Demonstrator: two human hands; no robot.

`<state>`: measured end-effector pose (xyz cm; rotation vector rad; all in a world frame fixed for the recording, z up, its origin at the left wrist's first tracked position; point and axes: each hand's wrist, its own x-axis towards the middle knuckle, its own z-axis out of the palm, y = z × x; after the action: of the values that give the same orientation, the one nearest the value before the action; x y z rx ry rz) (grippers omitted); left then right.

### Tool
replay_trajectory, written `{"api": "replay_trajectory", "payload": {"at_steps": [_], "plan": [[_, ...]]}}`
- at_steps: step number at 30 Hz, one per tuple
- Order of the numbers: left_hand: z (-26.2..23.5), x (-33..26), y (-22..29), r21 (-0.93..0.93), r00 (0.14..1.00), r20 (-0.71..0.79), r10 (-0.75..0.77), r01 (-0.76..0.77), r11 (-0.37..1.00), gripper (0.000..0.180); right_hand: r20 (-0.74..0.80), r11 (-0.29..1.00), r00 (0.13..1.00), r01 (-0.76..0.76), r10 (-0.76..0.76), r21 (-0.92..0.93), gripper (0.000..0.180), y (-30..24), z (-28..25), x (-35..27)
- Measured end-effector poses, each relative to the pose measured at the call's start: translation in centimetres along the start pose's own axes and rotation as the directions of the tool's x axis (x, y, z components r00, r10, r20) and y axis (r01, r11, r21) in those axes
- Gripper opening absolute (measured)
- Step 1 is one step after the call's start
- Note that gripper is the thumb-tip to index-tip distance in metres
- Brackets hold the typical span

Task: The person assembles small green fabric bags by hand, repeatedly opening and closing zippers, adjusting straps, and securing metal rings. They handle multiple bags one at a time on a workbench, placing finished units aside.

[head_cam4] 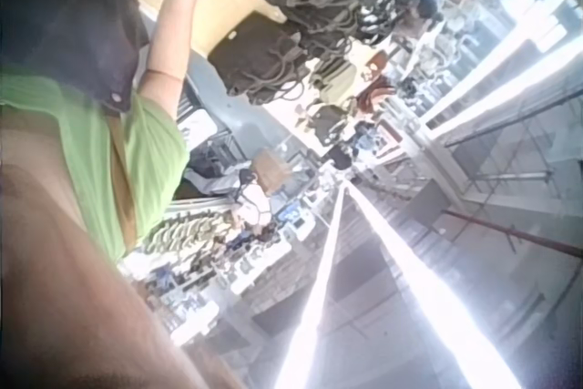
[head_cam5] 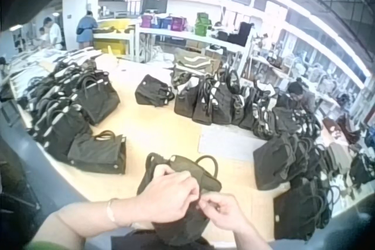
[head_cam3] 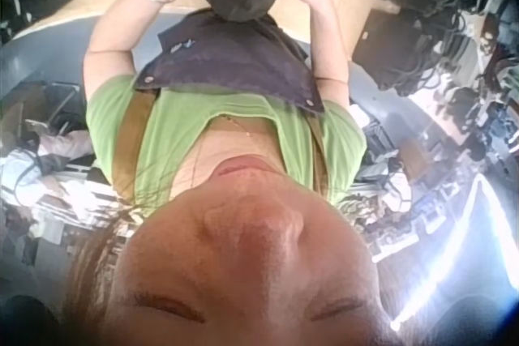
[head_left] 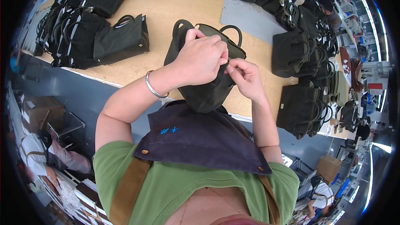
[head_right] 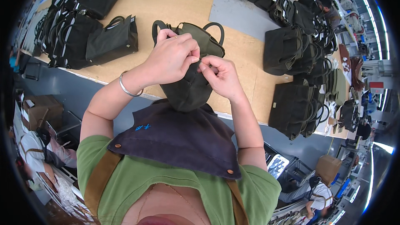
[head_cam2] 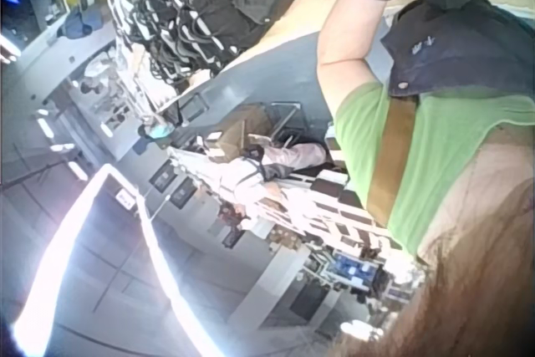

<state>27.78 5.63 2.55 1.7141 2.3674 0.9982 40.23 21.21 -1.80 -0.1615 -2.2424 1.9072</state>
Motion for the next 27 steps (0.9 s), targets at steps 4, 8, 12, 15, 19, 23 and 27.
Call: {"api": "replay_trajectory", "payload": {"at_steps": [4, 8, 12, 15, 19, 23, 27], "plan": [[0.0, 0.0, -0.2, -0.036, 1.000, -0.011, 0.003, -0.003, 0.999, 0.008, -0.032, 0.998, 0.999, -0.014, 0.016, 0.057, 0.006, -0.2, 0.3, -0.1], [-0.2, 0.1, -0.5, -0.066, 1.000, 0.001, 0.018, -0.018, 0.998, 0.008, -0.123, 0.993, 0.992, 0.032, -0.019, 0.111, 0.006, 0.4, 1.4, 0.1], [-0.6, 0.4, -0.6, -0.124, 0.991, -0.106, 0.076, -0.089, 0.988, 0.008, -0.108, 0.996, 0.992, 0.070, -0.063, 0.055, 0.006, 0.5, 1.2, 0.2], [-0.9, 0.1, -1.5, -0.048, 0.995, 0.056, 0.081, -0.078, 0.996, 0.008, -0.013, 0.995, 0.999, 0.031, -0.033, -0.097, 0.007, -0.7, 0.8, 0.3], [-1.6, 0.3, -1.0, -0.057, 0.989, 0.136, 0.065, -0.057, 0.997, 0.004, -0.053, 0.980, 0.998, 0.035, -0.046, -0.195, 0.011, -0.4, 1.0, 0.0], [-0.7, -0.3, -1.1, -0.040, 0.994, 0.085, 0.071, -0.068, 0.997, 0.005, 0.042, 0.838, 0.994, 0.104, -0.096, -0.535, 0.023, -2.6, -0.4, 0.1], [-1.5, -0.2, -0.9, -0.046, 0.975, 0.214, 0.064, -0.055, 0.997, 0.010, 0.211, 0.674, 0.970, 0.236, -0.121, -0.700, 0.036, -3.5, -3.1, 1.0]]}}
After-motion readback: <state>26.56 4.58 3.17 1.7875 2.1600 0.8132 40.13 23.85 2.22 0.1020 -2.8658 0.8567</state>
